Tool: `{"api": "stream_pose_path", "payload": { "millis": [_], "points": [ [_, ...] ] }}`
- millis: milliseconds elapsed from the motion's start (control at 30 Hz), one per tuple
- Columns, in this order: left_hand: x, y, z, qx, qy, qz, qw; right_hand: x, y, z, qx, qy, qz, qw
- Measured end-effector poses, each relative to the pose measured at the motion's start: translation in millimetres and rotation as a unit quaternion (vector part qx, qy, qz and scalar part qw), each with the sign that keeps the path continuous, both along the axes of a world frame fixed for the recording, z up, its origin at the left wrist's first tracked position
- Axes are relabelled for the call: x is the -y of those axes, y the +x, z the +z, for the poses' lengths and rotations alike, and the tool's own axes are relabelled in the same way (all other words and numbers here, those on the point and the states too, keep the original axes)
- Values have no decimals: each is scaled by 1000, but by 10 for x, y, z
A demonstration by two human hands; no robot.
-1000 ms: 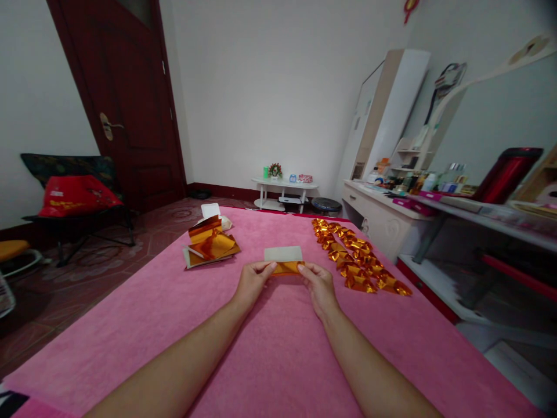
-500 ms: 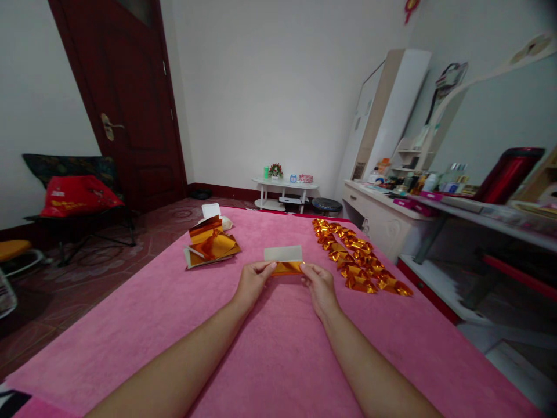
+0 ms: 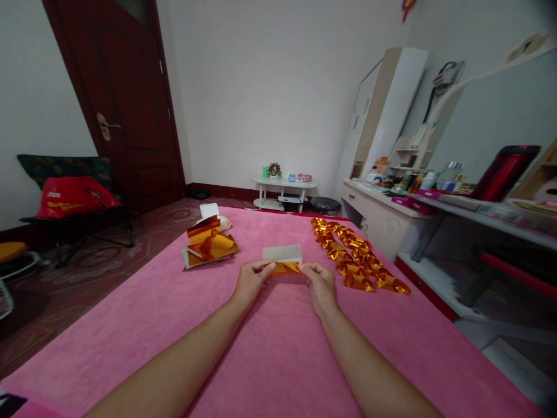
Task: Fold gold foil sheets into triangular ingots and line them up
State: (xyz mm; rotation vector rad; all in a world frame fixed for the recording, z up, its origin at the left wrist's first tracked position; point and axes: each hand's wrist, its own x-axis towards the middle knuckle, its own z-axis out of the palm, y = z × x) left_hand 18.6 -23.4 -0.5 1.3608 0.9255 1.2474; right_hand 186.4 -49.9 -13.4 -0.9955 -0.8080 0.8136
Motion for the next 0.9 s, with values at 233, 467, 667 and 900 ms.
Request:
{"api": "stream_pose_path", "payload": {
  "millis": [233,467,667,900],
  "points": [
    [-38,-12,-60,-6,-9,13,1000,31,3,52,11,-1,-37,999],
    [-1,-2,-15,-6,-9,0,1000,34,-5,57,36,10,-51,998],
    [1,12,-14,1,-27,6,1000,29,-5,68,37,17,-73,996],
    [9,-5,-9,16,-30,2,999,19,18,54,40,31,-87,995]
  ]
}}
